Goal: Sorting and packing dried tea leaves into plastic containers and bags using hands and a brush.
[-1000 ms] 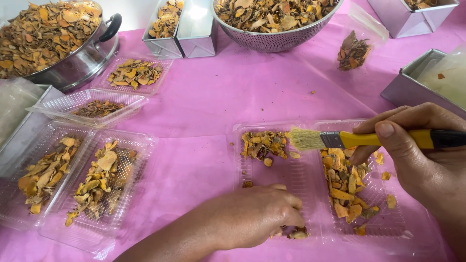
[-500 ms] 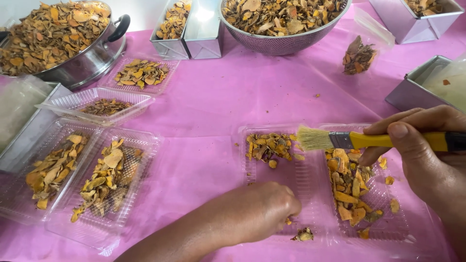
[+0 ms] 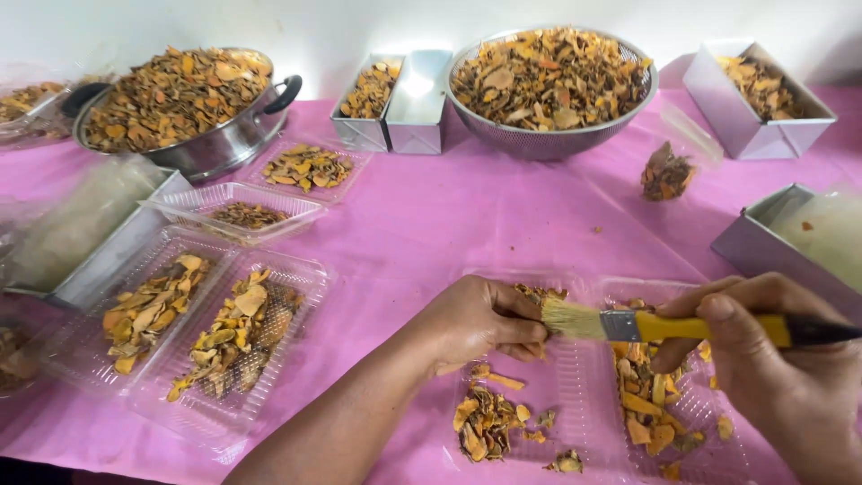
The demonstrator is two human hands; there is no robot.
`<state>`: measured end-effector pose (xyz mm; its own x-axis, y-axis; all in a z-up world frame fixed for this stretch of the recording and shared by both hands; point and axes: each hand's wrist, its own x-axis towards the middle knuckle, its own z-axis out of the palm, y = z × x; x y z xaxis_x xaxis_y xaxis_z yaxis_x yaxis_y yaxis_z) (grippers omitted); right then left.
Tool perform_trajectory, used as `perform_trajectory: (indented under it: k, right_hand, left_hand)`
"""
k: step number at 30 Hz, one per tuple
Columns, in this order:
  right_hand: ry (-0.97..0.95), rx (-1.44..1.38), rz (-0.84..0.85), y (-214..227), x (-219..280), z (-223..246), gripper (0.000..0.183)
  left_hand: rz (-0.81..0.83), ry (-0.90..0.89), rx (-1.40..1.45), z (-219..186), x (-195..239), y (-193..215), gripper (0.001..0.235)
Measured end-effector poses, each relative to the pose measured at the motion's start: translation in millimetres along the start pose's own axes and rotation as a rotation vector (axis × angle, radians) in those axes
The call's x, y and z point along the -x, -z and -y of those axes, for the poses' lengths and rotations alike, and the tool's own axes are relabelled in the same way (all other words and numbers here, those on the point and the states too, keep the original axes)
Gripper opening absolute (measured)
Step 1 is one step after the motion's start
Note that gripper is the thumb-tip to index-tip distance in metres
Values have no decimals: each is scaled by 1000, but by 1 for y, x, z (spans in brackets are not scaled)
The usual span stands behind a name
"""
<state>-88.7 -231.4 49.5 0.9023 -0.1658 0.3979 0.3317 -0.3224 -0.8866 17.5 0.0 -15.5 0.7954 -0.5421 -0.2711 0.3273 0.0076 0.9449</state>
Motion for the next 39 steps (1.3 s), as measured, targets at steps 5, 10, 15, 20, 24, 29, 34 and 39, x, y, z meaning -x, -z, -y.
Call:
perform_trajectory:
  k: [5, 10, 15, 20, 24, 29, 34, 39]
  right_hand:
    - [96, -121, -2, 7, 2, -18, 25]
    - [178, -57, 53, 10, 7, -17, 21]
    - [272, 7, 77, 9, 12, -2, 23]
    - [165, 60, 53, 6, 5, -13, 20]
    - [123, -34, 9, 8, 3, -9, 20]
    - [149, 66, -42, 9, -3, -17, 22]
    - [121, 22, 3, 8, -3, -21, 18]
    - [149, -121, 114, 8, -6, -19, 20]
  left_hand:
    - [9, -7, 253, 11, -11, 7, 18]
    - [-24, 57, 334, 23, -21, 7, 18]
    - [-110, -26, 305, 7, -11, 0, 23]
    - [-104, -75, 262, 11, -7, -6, 22]
    - [-124, -256, 211, 12, -10, -5, 19]
    - [-410, -358, -524, 4, -9, -9, 5]
    - [-507, -821, -1190, 23, -19, 1, 7]
    - [-511, -874, -1141, -3, 1, 6, 37]
